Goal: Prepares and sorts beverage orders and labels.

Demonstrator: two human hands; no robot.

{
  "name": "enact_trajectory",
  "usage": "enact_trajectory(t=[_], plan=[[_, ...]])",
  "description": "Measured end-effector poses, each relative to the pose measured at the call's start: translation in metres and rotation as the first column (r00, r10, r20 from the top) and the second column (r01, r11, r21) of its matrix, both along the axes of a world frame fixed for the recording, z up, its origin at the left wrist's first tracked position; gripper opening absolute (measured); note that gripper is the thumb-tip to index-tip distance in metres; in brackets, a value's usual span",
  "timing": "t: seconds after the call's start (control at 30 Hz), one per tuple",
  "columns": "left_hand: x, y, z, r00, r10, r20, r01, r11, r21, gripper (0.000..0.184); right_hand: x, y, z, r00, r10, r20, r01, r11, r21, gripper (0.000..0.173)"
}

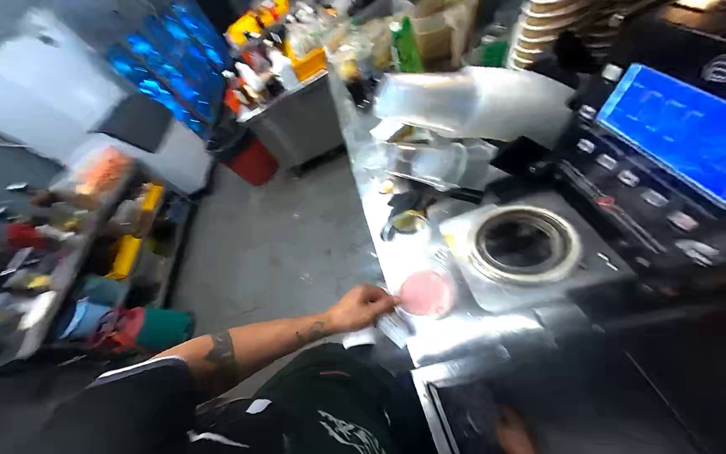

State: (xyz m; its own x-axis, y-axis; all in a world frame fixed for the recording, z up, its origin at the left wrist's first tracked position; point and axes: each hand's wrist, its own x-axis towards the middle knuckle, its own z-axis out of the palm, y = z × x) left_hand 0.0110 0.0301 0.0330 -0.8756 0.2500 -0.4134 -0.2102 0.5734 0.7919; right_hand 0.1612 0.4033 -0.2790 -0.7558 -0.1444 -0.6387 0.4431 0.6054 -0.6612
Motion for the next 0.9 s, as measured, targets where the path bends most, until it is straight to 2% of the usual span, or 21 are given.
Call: enact_trajectory(t=[0.03,0.1,0.17,0.27,0.37,0.5,0.67,0.77,0.9], plan=[[-0.005,-0.004,-0.003,1.0,0.002,0.031,-0.002,1.0,0.016,0.041,0.004,-0.004,0.016,0.993,-0.102,0.061,0.102,0.995,0.003,0.04],[-0.021,-0.011,-0.011,0.998,-0.012,0.067,0.007,0.997,0.074,0.039,0.014,-0.006,0.053,0.976,-0.208,0.062,0.206,0.978,0.028,0.039],[-0.034,-0.016,-0.022,0.997,-0.055,0.057,0.048,0.992,0.117,0.035,0.02,-0.005,0.093,0.972,-0.235,0.003,0.235,0.971,0.046,0.036],[-0.052,-0.02,-0.029,0.981,-0.191,-0.02,0.192,0.975,0.111,0.034,0.023,-0.009,0.16,0.953,-0.292,-0.084,0.299,0.95,0.087,0.032],[-0.059,-0.023,-0.029,0.955,-0.298,0.008,0.294,0.946,0.133,0.037,0.02,-0.022,0.227,0.924,-0.356,-0.136,0.371,0.923,0.102,0.03],[-0.057,-0.023,-0.028,0.924,-0.377,0.066,0.356,0.91,0.214,0.037,0.0,-0.049,0.301,0.891,-0.414,-0.187,0.437,0.893,0.107,0.022],[-0.049,-0.016,-0.035,0.888,-0.459,0.031,0.435,0.86,0.266,0.038,-0.054,-0.084,0.356,0.924,-0.366,-0.106,0.381,0.891,0.245,0.017],[-0.043,-0.013,-0.043,0.884,-0.467,0.007,0.449,0.854,0.262,0.039,-0.083,-0.097,0.367,0.959,-0.272,-0.079,0.282,0.893,0.35,0.015],[-0.044,-0.015,-0.044,0.873,-0.487,0.014,0.467,0.845,0.261,0.041,-0.107,-0.106,0.385,0.989,-0.147,-0.022,0.138,0.851,0.507,0.03]])
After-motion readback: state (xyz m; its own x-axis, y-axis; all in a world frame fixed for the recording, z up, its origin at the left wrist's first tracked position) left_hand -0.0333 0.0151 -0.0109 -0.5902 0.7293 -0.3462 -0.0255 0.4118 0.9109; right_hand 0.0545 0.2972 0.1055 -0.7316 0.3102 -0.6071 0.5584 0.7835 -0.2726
